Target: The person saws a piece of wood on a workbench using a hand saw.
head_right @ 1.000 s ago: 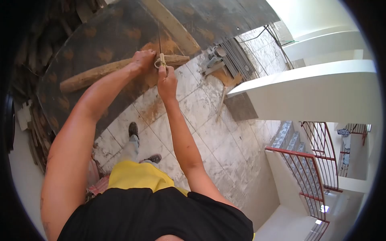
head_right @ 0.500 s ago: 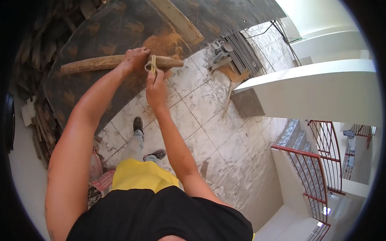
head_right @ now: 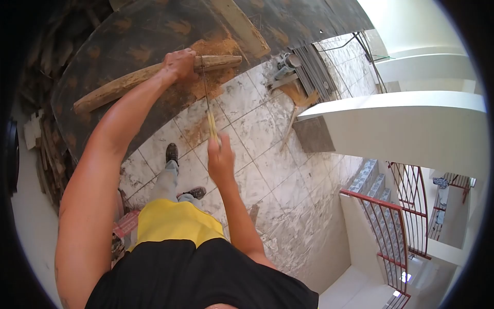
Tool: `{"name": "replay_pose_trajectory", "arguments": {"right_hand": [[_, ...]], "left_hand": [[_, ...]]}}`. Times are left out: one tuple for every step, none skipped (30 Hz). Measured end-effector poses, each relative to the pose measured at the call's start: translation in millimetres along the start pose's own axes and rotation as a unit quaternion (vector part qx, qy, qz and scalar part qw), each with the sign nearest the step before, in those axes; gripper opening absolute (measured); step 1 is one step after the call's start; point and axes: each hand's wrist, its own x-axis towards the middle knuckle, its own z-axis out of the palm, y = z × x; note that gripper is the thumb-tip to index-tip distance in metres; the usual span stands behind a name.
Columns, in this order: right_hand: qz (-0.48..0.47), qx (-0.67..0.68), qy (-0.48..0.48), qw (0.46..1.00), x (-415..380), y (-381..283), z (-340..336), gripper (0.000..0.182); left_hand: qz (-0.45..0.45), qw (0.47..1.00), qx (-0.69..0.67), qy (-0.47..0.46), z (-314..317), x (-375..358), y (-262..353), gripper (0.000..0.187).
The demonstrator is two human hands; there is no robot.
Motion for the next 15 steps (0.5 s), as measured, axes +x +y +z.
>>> {"name": "replay_pose_trajectory", "arguments": {"right_hand": [[0.001, 0.003, 0.000, 1.000, -14, -5, -11, 0.033], [0.020, -0.014, -0.015, 1.000, -24, -11, -21, 0.033], [0.044, -0.029, -0.028, 0.998, -31, -13, -25, 0.033], [0.025, -0.018, -0.021, 0.999, -10, -15, -16, 0.033], [-0.037, -0.004, 0.000, 0.999, 24, -16, 1, 0.035], [-0.097, 0.012, 0.021, 0.995, 60, -17, 23, 0.037], [-0.154, 0.041, 0.032, 0.987, 103, -21, 43, 0.038], [-0.213, 0.068, 0.037, 0.974, 135, -25, 54, 0.040], [-0.211, 0.071, 0.036, 0.974, 141, -27, 57, 0.040], [-0.200, 0.074, 0.021, 0.977, 142, -27, 57, 0.040], [-0.195, 0.075, 0.005, 0.978, 143, -28, 54, 0.040], [-0.186, 0.085, 0.007, 0.979, 119, -22, 46, 0.039], [-0.210, 0.081, 0.023, 0.974, 90, -4, 37, 0.037], [-0.112, 0.038, 0.010, 0.993, 49, 6, 21, 0.036], [-0.093, 0.014, 0.016, 0.995, 9, 17, 5, 0.037]], "left_hand": [[0.000, 1.000, 0.003, -0.002, -2, 1, 0, 0.047], [0.004, 1.000, 0.013, -0.003, -3, 1, 1, 0.048], [0.011, 1.000, 0.023, -0.008, -1, 1, 3, 0.049], [0.019, 0.999, 0.026, -0.013, 3, 1, 3, 0.049], [0.021, 0.999, 0.025, 0.005, 5, 2, 0, 0.049], [0.024, 0.999, 0.026, 0.021, 7, 1, -2, 0.049], [0.026, 0.999, 0.028, 0.022, 7, 1, -2, 0.049], [0.024, 0.999, 0.013, 0.028, 6, 2, -3, 0.050], [0.025, 0.999, -0.001, 0.028, 9, 1, -5, 0.051], [0.029, 0.999, 0.000, 0.022, 14, -1, -8, 0.051], [0.027, 0.999, 0.019, 0.021, 17, 3, -11, 0.050], [0.024, 0.999, 0.037, 0.023, 16, 7, -11, 0.050], [0.025, 0.999, 0.035, 0.026, 13, 7, -7, 0.050], [0.013, 1.000, 0.024, 0.011, 7, 5, -2, 0.051], [-0.002, 1.000, 0.015, -0.004, 1, 1, 2, 0.051]]}}
